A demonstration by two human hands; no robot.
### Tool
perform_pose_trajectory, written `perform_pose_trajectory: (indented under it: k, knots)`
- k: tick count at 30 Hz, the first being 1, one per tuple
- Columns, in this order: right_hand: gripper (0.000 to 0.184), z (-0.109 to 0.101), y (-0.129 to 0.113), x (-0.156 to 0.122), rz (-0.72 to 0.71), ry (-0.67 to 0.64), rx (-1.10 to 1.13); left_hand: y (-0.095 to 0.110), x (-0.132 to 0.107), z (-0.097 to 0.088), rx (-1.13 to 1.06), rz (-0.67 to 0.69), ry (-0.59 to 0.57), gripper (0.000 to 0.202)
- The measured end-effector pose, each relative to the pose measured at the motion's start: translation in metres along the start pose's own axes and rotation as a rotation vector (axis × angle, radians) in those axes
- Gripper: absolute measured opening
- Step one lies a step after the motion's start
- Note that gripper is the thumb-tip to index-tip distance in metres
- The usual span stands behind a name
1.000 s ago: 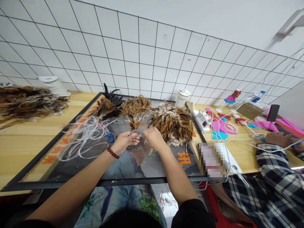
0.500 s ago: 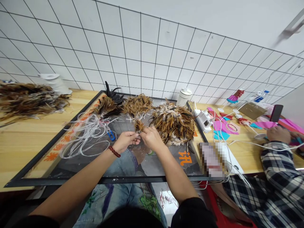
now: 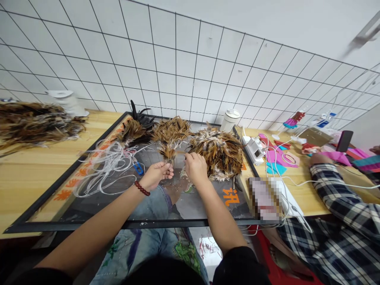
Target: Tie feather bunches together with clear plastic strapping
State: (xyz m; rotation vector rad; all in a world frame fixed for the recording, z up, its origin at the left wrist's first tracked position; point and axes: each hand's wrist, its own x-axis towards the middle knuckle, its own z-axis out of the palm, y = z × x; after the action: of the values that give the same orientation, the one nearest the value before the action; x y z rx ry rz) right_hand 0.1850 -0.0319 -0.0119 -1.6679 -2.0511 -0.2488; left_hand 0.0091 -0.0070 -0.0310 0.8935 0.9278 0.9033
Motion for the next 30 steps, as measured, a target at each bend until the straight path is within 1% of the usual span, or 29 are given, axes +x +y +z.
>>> perform_pose_trajectory:
  k: [2, 5, 7, 9, 11, 14, 16, 17, 18, 20, 22, 24, 27, 30]
  knots:
    - [0.027, 0.000, -0.003, 0.000, 0.008, -0.008, 0.074, 0.003, -0.001, -0.001, -0.085, -0.009, 0.004, 0.014]
    - [0.035, 0.001, -0.011, -0.001, -0.085, -0.019, 0.170, 0.004, -0.001, -0.002, -0.198, -0.019, -0.015, 0.011]
    - [0.035, 0.003, -0.016, -0.001, -0.145, -0.012, 0.172, 0.002, -0.001, -0.001, -0.256, -0.026, -0.058, 0.011]
    - [0.032, 0.004, -0.019, -0.002, -0.177, 0.006, 0.154, -0.001, -0.002, 0.000, -0.293, -0.037, -0.112, 0.012]
    - [0.031, 0.005, -0.020, -0.002, -0.176, 0.029, 0.145, -0.003, -0.002, 0.001, -0.309, -0.051, -0.143, 0.013]
    - [0.032, 0.006, -0.018, -0.003, -0.157, 0.039, 0.144, -0.005, -0.003, 0.002, -0.305, -0.070, -0.145, 0.012]
    - [0.032, 0.006, -0.015, -0.004, -0.159, 0.038, 0.140, -0.004, -0.002, 0.002, -0.291, -0.066, -0.111, 0.013]
    - [0.030, 0.007, -0.013, -0.004, -0.180, 0.034, 0.132, -0.004, -0.002, 0.002, -0.285, -0.060, -0.088, 0.013]
    - [0.028, 0.007, -0.011, -0.005, -0.222, 0.025, 0.122, -0.004, -0.002, 0.002, -0.276, -0.049, -0.039, 0.015]
    - [0.025, 0.008, -0.009, -0.005, -0.376, -0.008, 0.100, -0.004, -0.002, 0.003, -0.243, -0.043, -0.007, 0.016]
    - [0.029, 0.007, -0.009, -0.004, -0.546, -0.035, 0.086, -0.004, -0.002, 0.004, -0.192, -0.046, 0.004, 0.018]
    - [0.034, 0.005, -0.012, -0.004, -0.647, -0.047, 0.075, -0.006, -0.003, 0.005, -0.107, -0.036, 0.023, 0.013]
    - [0.041, 0.002, -0.018, -0.003, -0.675, -0.082, 0.050, -0.007, -0.004, 0.006, 0.038, -0.058, 0.012, 0.010]
    - [0.043, 0.003, -0.021, -0.004, -0.627, -0.096, 0.028, -0.007, -0.005, 0.005, 0.157, -0.061, -0.008, 0.020]
